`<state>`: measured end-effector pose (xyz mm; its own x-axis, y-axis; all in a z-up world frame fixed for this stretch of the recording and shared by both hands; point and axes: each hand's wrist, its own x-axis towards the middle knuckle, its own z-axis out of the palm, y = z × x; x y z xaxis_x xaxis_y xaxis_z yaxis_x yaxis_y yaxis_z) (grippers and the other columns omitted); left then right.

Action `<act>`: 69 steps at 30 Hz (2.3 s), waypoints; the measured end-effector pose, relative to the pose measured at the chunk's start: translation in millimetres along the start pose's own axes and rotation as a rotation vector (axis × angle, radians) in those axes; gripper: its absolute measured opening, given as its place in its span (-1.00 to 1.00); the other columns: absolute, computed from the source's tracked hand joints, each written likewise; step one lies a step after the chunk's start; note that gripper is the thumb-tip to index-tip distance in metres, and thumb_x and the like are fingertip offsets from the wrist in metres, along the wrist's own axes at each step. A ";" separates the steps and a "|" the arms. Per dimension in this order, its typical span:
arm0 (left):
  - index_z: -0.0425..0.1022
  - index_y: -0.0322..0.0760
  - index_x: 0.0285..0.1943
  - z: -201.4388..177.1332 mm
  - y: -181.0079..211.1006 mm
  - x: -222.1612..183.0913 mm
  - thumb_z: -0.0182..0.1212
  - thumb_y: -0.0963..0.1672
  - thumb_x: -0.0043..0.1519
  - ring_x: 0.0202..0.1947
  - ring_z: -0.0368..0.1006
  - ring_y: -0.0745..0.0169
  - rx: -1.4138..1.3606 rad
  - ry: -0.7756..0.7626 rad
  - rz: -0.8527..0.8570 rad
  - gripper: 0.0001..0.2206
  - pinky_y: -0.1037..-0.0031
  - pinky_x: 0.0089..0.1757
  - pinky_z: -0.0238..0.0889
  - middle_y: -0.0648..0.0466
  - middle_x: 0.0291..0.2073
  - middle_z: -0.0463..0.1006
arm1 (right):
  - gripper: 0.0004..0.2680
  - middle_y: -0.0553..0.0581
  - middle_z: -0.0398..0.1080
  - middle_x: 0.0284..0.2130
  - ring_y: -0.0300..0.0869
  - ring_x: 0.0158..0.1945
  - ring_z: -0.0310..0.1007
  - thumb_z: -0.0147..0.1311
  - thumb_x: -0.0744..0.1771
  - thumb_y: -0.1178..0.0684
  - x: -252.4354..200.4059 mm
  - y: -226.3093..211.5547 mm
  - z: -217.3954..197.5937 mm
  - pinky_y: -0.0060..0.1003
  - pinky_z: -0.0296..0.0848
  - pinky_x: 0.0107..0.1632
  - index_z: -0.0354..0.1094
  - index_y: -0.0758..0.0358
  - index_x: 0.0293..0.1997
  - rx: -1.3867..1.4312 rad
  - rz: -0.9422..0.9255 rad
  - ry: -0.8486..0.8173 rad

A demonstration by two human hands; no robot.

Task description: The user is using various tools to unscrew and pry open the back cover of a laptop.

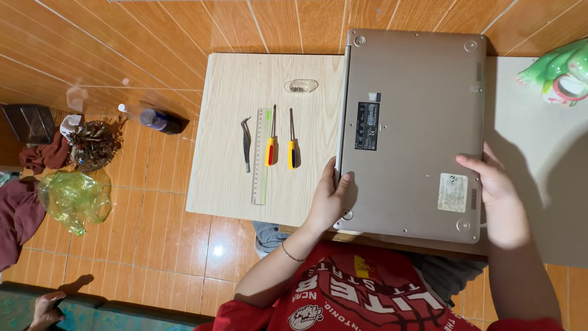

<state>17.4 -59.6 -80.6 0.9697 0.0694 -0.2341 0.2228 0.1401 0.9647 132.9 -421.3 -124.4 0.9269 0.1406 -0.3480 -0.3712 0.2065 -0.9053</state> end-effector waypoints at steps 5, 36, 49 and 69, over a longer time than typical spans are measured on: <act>0.19 -0.44 0.42 -30.2 40.8 1.5 0.13 -0.05 0.35 -0.18 0.53 0.13 0.317 -0.009 -0.020 -0.49 0.42 -0.14 0.41 -0.19 -0.08 0.58 | -0.59 0.03 0.40 0.04 -0.27 0.10 0.40 0.21 0.33 0.18 -3.7 -1.5 7.2 -0.32 0.43 0.13 0.25 0.26 0.35 -0.229 -0.087 0.042; 0.28 -0.49 0.47 47.3 -98.1 74.2 0.07 -0.10 0.48 0.16 0.48 0.12 -0.543 -0.741 -0.058 -0.57 0.44 0.05 0.49 -0.17 0.22 0.46 | -0.62 0.02 0.43 -0.06 -0.25 -0.05 0.46 0.20 0.36 0.05 21.2 35.5 -43.7 -0.30 0.47 -0.04 0.23 0.27 0.32 -0.012 0.076 0.041; 0.34 -0.48 0.41 39.1 -92.7 97.2 0.07 -0.11 0.46 0.20 0.44 0.20 -0.311 -0.625 0.138 -0.61 0.42 0.10 0.44 -0.13 0.22 0.47 | -0.59 0.08 0.44 -0.06 -0.19 -0.10 0.51 0.16 0.31 0.05 7.5 14.4 -18.9 -0.21 0.53 -0.14 0.24 0.22 0.33 0.013 0.156 0.102; 0.33 -0.43 0.31 -37.9 31.4 -9.9 0.26 -0.21 0.24 0.15 0.30 -0.27 0.882 0.244 0.473 -0.56 0.14 0.12 0.28 -0.25 0.14 0.37 | -0.67 0.03 0.48 -0.11 -0.30 -0.05 0.47 0.28 0.28 0.14 15.0 20.1 -4.0 -0.33 0.49 -0.03 0.35 0.30 0.16 -0.262 0.044 0.097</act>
<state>11.1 -18.4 -52.6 0.9525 0.1416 0.2697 -0.0871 -0.7218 0.6866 139.5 -419.0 -148.8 0.9157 0.0482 -0.3990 -0.3964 -0.0567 -0.9163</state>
